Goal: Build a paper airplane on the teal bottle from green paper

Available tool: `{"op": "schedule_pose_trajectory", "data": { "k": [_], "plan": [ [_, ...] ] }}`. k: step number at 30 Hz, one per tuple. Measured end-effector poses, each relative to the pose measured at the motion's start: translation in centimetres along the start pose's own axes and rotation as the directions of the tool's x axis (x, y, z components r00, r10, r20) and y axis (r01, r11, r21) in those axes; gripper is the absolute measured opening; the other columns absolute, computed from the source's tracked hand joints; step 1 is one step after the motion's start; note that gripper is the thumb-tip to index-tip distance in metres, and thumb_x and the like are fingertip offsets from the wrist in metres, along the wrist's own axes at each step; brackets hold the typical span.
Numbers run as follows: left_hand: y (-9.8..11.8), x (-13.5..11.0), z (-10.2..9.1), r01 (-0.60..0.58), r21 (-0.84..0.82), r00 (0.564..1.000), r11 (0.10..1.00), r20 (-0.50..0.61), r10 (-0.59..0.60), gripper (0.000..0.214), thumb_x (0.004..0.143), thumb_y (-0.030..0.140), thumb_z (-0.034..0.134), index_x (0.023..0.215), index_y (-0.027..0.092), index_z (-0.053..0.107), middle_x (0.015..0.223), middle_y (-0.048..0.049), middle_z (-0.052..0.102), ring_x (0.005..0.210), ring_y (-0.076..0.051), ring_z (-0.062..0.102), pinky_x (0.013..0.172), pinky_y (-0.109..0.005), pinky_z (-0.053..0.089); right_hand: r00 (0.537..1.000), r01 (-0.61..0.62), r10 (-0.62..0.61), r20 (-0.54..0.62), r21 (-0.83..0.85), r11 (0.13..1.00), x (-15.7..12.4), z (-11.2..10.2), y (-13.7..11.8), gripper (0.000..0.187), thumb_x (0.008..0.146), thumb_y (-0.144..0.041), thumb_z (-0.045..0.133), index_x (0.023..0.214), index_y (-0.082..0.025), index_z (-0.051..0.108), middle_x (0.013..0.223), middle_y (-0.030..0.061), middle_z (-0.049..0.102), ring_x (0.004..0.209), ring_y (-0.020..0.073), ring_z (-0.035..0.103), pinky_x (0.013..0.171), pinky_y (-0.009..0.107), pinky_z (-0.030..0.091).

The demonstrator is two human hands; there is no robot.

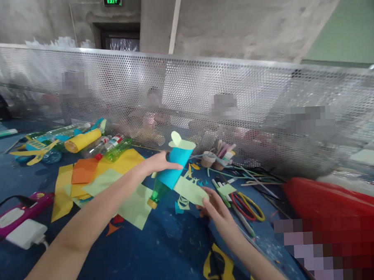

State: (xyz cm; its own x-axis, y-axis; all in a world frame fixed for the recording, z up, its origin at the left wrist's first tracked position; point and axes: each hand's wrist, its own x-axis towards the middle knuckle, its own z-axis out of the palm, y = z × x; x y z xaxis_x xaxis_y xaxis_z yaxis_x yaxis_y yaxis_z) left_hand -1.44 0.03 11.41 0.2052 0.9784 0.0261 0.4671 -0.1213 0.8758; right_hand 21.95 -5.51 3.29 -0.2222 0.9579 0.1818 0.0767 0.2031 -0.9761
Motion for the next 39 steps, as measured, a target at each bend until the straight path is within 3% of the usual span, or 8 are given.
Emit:
{"op": "schedule_pose_trajectory", "data": {
  "k": [4, 7, 11, 15, 22, 26, 32, 39],
  "plan": [
    [-0.6, 0.3, -0.5, 0.026, 0.469, 0.985, 0.883, -0.165, 0.059, 0.09, 0.057, 0.05, 0.069, 0.131, 0.012, 0.037, 0.125, -0.02, 0.053, 0.109, -0.036, 0.054, 0.085, -0.043, 0.044, 0.997, 0.053, -0.057, -0.056, -0.071, 0.996, 0.3, -0.1, 0.4, 0.045, 0.079, -0.053, 0.054, 0.109, -0.021, 0.048, 0.085, 0.0054, 0.062, 0.064, 0.0164, 0.056, 0.05, 0.026, 0.045],
    [-1.6, 0.8, -0.6, 0.017, 0.664, 0.991, 0.748, -0.109, 0.074, 0.088, 0.058, 0.044, 0.067, 0.133, 0.013, 0.034, 0.123, -0.0191, 0.055, 0.108, -0.036, 0.054, 0.093, -0.047, 0.037, 0.991, 0.059, -0.092, -0.101, -0.29, 0.955, 0.8, -1.0, 0.4, 0.032, 0.081, -0.052, 0.049, 0.09, -0.021, 0.05, 0.067, 0.0011, 0.059, 0.056, 0.0155, 0.053, 0.049, 0.025, 0.041],
    [-3.5, 1.8, 0.0, 0.024, 0.797, 0.999, 0.604, -0.045, 0.02, 0.092, 0.061, 0.042, 0.063, 0.138, 0.008, 0.026, 0.118, -0.0206, 0.059, 0.11, -0.036, 0.053, 0.104, -0.055, 0.017, 0.999, 0.038, -0.019, 0.034, -0.769, 0.639, 1.3, -2.6, 0.1, 0.036, 0.082, -0.047, 0.047, 0.058, -0.021, 0.044, 0.049, -0.0004, 0.051, 0.048, 0.0153, 0.05, 0.048, 0.026, 0.032],
    [-5.3, 2.5, 0.6, -0.017, 0.841, 1.0, 0.541, 0.01, 0.015, 0.099, 0.062, 0.041, 0.063, 0.142, 0.009, 0.015, 0.125, -0.0223, 0.054, 0.115, -0.036, 0.048, 0.104, -0.056, 0.015, 0.996, 0.041, 0.048, 0.071, -0.882, 0.47, 0.9, -2.9, 0.3, 0.018, 0.083, -0.038, 0.047, 0.083, -0.022, 0.054, 0.061, 0.0008, 0.061, 0.054, 0.0175, 0.057, 0.049, 0.024, 0.031],
    [-3.4, 1.4, 2.4, -0.063, 0.859, 0.919, 0.509, -0.148, 0.364, 0.049, 0.075, 0.025, 0.049, 0.122, 0.01, 0.046, 0.118, -0.0198, 0.052, 0.111, -0.032, 0.046, 0.093, -0.041, 0.036, 0.992, -0.023, 0.108, 0.062, -0.761, 0.648, 0.6, -1.9, 1.4, 0.013, 0.082, -0.031, 0.046, 0.09, -0.024, 0.054, 0.056, -0.0049, 0.058, 0.043, 0.0128, 0.056, 0.049, 0.021, 0.037],
    [-1.9, 0.6, 5.7, -0.291, 0.791, 0.874, 0.539, -0.01, 0.486, 0.023, 0.082, 0.027, 0.043, 0.098, 0.014, 0.055, 0.099, -0.0114, 0.058, 0.098, -0.025, 0.053, 0.085, -0.034, 0.043, 0.984, -0.17, 0.161, -0.075, -0.662, 0.73, -0.1, -1.5, 1.1, 0.016, 0.078, -0.031, 0.047, 0.089, -0.023, 0.055, 0.045, -0.0085, 0.048, 0.035, 0.0122, 0.05, 0.042, 0.021, 0.034],
    [-4.0, 1.6, 9.9, -0.346, 0.682, 0.928, 0.645, 0.146, 0.343, 0.037, 0.076, 0.025, 0.052, 0.11, 0.01, 0.051, 0.105, -0.0154, 0.06, 0.099, -0.025, 0.056, 0.083, -0.034, 0.045, 0.985, -0.122, -0.003, -0.174, -0.7, 0.704, -2.9, -1.4, 0.0, 0.019, 0.077, -0.037, 0.05, 0.09, -0.024, 0.055, 0.044, -0.0088, 0.044, 0.041, 0.0134, 0.047, 0.045, 0.022, 0.031],
    [-5.5, 1.9, 10.8, -0.325, 0.735, 0.933, 0.595, 0.148, 0.328, 0.039, 0.08, 0.044, 0.048, 0.098, 0.011, 0.059, 0.099, -0.0156, 0.06, 0.1, -0.029, 0.054, 0.088, -0.038, 0.041, 0.954, -0.152, -0.058, -0.294, -0.642, 0.752, -2.5, -3.8, -1.7, 0.028, 0.079, -0.046, 0.049, 0.093, -0.022, 0.053, 0.045, -0.0078, 0.047, 0.041, 0.0149, 0.051, 0.048, 0.024, 0.036]
  ]
}}
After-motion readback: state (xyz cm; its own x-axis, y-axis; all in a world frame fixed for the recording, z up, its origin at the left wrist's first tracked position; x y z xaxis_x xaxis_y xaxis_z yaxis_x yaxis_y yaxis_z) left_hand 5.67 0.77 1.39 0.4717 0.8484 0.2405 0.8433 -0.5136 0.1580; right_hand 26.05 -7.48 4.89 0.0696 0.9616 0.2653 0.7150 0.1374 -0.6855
